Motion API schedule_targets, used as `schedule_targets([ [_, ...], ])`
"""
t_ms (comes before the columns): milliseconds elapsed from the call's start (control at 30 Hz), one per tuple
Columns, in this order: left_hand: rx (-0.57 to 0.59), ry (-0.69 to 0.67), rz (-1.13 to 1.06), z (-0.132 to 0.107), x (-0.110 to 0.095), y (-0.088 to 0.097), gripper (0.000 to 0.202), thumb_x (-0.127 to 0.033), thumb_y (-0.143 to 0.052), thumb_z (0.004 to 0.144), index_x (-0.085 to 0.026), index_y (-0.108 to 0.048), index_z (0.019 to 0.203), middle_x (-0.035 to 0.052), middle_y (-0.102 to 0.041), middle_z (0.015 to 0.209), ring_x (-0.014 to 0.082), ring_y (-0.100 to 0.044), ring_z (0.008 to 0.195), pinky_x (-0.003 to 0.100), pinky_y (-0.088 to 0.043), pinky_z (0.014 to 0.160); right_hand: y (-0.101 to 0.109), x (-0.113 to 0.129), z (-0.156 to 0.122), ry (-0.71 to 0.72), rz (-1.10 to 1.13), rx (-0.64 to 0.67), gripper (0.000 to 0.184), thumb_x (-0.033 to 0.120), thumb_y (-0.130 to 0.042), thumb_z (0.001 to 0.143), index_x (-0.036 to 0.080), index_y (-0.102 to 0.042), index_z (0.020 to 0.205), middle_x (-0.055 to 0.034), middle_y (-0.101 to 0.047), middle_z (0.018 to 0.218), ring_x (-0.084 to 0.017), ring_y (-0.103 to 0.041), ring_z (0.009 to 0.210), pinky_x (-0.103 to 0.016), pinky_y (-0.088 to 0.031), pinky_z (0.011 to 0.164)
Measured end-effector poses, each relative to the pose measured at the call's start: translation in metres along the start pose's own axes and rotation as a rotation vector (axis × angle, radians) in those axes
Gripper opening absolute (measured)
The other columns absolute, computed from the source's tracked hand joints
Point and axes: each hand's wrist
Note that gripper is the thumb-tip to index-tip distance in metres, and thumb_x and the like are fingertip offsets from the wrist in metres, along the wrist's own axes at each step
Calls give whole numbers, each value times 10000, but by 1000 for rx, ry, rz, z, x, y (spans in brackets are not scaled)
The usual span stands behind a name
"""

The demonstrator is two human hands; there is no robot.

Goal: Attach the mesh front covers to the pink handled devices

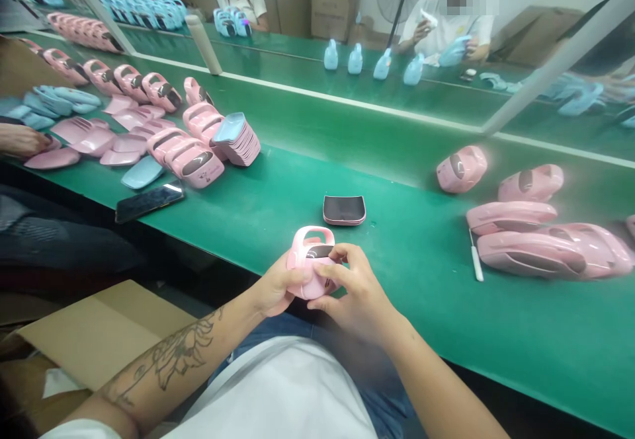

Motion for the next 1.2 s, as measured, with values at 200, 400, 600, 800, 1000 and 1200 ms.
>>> schedule_targets([
  [200,-16,75,85,1,-3,-9,773,-319,-935,710,-217,-554,1375,121,-709,1177,293,-742,1012,389,-582,887,9,-2,-8,83,-52,-56,652,235,-916,755,329,-590,1311,-65,-526,1153,-249,-594,1025,-420,-588,809],
  [400,-5,92,3,2,5,-13,694,-310,-891,740,-210,-591,1358,108,-730,1151,251,-739,937,343,-587,832,11,0,-8,20,43,-4,639,331,-940,756,355,-603,1299,-59,-502,1165,-240,-584,1053,-393,-601,815],
  [600,-172,114,37,5,9,-11,461,-309,-777,799,-122,-706,1214,127,-774,1072,239,-737,917,311,-589,817,10,-1,-8,-163,68,-5,642,514,-918,757,344,-657,1318,-85,-558,1222,-298,-602,1182,-520,-569,1019],
  [800,-174,-23,114,8,-14,6,690,-393,-815,720,-116,-673,1336,154,-798,1099,342,-758,998,376,-600,833,5,-10,-18,-714,525,-75,796,751,-695,858,240,-552,1452,-178,-651,1373,-322,-692,1188,-586,-549,1064],
  [1000,-152,-34,38,4,-6,15,735,-449,-791,714,-114,-664,1356,158,-808,1096,369,-767,1028,418,-618,867,-25,7,-11,-831,1263,41,642,702,-701,881,208,-701,1290,-156,-744,1329,-332,-733,1208,-556,-579,1061],
  [1200,-201,-102,2,5,5,21,654,-450,-764,720,-115,-708,1279,155,-805,1131,403,-743,1116,475,-606,951,-42,8,-5,-821,1187,-147,543,633,-701,907,187,-721,1215,-133,-781,1243,-346,-730,1206,-564,-593,1054],
])
Point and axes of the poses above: each hand's wrist, its own z-axis towards the middle knuckle, its own y-axis out of the back of the hand, x = y × z
